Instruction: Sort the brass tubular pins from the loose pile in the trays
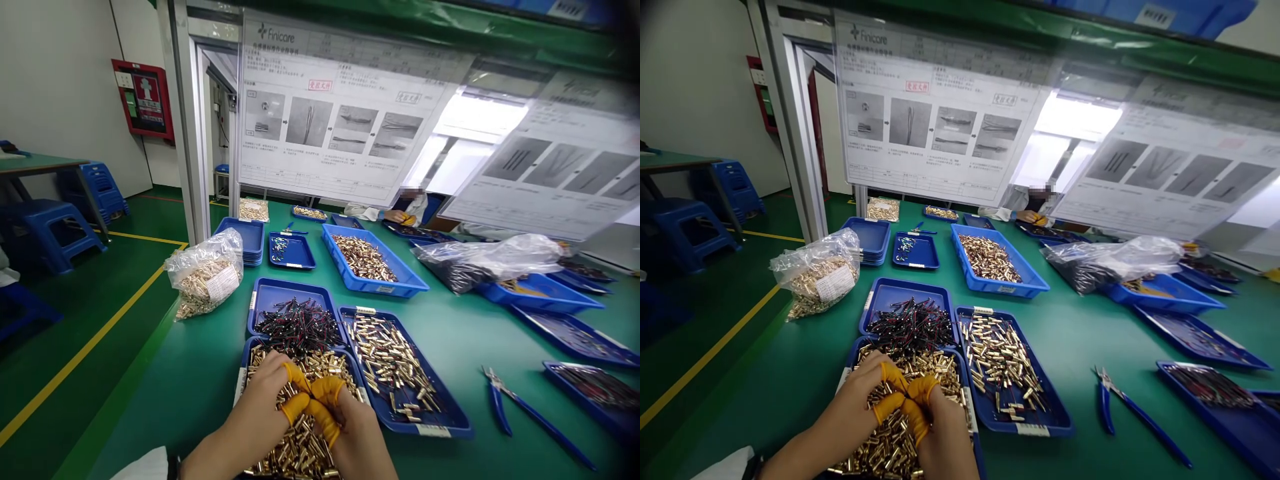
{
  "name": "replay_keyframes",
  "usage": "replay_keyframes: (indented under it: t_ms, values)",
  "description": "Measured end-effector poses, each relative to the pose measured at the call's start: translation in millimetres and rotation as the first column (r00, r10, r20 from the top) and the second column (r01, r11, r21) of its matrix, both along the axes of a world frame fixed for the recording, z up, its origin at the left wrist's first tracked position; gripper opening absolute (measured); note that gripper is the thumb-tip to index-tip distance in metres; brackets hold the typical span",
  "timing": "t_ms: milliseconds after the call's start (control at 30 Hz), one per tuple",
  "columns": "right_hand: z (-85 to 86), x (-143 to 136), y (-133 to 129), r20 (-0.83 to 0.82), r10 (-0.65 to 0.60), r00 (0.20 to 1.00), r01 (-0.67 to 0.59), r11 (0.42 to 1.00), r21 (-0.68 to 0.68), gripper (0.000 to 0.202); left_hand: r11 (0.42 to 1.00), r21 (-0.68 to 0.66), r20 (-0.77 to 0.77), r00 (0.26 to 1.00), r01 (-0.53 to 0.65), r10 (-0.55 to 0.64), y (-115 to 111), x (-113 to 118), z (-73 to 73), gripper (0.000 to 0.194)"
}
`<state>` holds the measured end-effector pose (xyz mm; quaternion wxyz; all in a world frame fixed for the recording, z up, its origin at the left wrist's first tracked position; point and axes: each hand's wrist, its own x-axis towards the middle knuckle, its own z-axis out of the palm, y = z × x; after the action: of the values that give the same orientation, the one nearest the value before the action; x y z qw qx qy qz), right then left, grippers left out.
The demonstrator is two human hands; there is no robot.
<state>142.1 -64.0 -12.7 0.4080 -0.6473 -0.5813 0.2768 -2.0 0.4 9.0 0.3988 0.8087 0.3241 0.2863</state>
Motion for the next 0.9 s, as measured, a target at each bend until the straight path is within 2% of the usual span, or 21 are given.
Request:
replay_keyframes:
  t_ms: [100, 200, 333, 433, 600, 767, 900]
  values:
    - [-2.5, -3.0, -0.8, -0.093, -0.024, 0.995, 0.023, 1.0, -0.011, 0.006, 1.0, -0.024, 0.003, 1.0, -0.008, 0.008, -1.5, 1.0, -2.0, 0.014]
    - [-1.0, -5.6, -1.5, -0.119, -0.048, 0.992, 0.044, 0.998, -0.04, 0.003, 0.999, -0.05, 0.005, 1.0, -0.019, 0.019, -3.0, 1.8, -1.6, 0.014]
    - [4.0, -7.1, -2.6, -0.097, -0.05, 0.994, 0.042, 0.995, -0.085, 0.015, 0.995, -0.098, 0.028, 1.0, -0.008, 0.011, -4.6, 1.6, 1.3, 0.015]
    - [5.2, -7.2, -2.2, -0.181, 0.001, 0.983, -0.022, 0.993, -0.118, 0.02, 0.992, -0.123, 0.037, 0.999, -0.01, 0.014, -4.2, 0.4, 3.3, 0.015]
    - [5.9, -7.0, 0.6, -0.409, 0.085, 0.909, -0.129, 0.988, -0.081, 0.008, 0.989, -0.147, 0.041, 0.999, -0.029, 0.035, -3.2, -1.0, 5.8, 0.014]
    - [13.9, -10.3, 0.8, -0.63, 0.118, 0.767, -0.183, 0.982, -0.04, 0.024, 0.993, -0.116, 0.085, 0.996, -0.031, 0.041, -4.4, -0.3, 7.6, 0.015]
    - [17.4, -12.8, -0.9, -0.669, 0.132, 0.731, -0.206, 0.978, -0.031, 0.031, 0.994, -0.106, 0.096, 0.995, -0.019, 0.029, -5.5, -0.7, 8.9, 0.015]
